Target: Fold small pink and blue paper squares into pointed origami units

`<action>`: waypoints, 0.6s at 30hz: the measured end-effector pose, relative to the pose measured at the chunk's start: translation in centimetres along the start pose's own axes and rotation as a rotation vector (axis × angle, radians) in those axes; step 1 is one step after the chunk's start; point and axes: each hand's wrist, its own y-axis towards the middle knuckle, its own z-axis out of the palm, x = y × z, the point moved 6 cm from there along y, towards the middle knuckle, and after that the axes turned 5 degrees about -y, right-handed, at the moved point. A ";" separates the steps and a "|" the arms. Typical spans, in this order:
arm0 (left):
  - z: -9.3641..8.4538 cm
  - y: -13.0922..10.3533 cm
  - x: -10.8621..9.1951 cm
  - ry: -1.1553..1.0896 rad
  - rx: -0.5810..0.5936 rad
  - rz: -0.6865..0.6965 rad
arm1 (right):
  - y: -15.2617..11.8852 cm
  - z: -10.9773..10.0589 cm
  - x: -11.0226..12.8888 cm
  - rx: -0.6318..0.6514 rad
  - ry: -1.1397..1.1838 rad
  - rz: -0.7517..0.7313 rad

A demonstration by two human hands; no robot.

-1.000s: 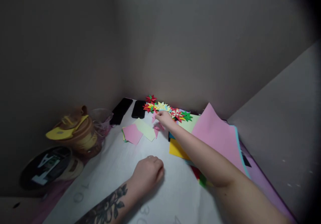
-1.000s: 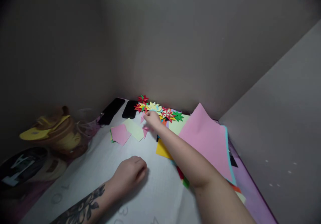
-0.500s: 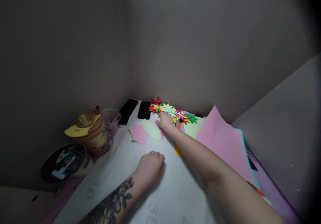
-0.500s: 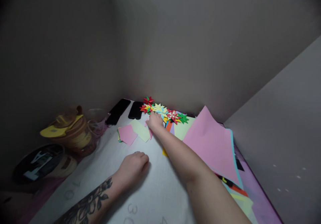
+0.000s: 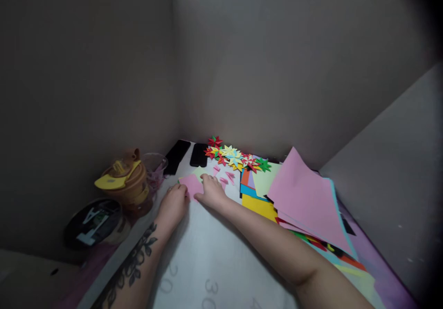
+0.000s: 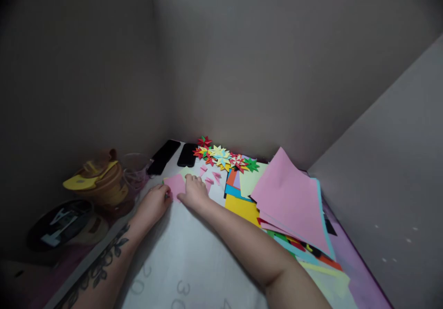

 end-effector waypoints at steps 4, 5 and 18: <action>-0.5 -0.1 0.1 -0.034 -0.030 -0.008 | 0.8 0.4 -0.1 0.011 0.124 0.053; -0.9 -0.1 0.0 -0.043 -0.052 -0.008 | 0.7 0.2 -0.3 0.012 0.170 0.053; 2.8 -2.2 -6.6 -1.207 0.285 -0.151 | -9.8 -3.6 -5.5 0.092 0.808 0.087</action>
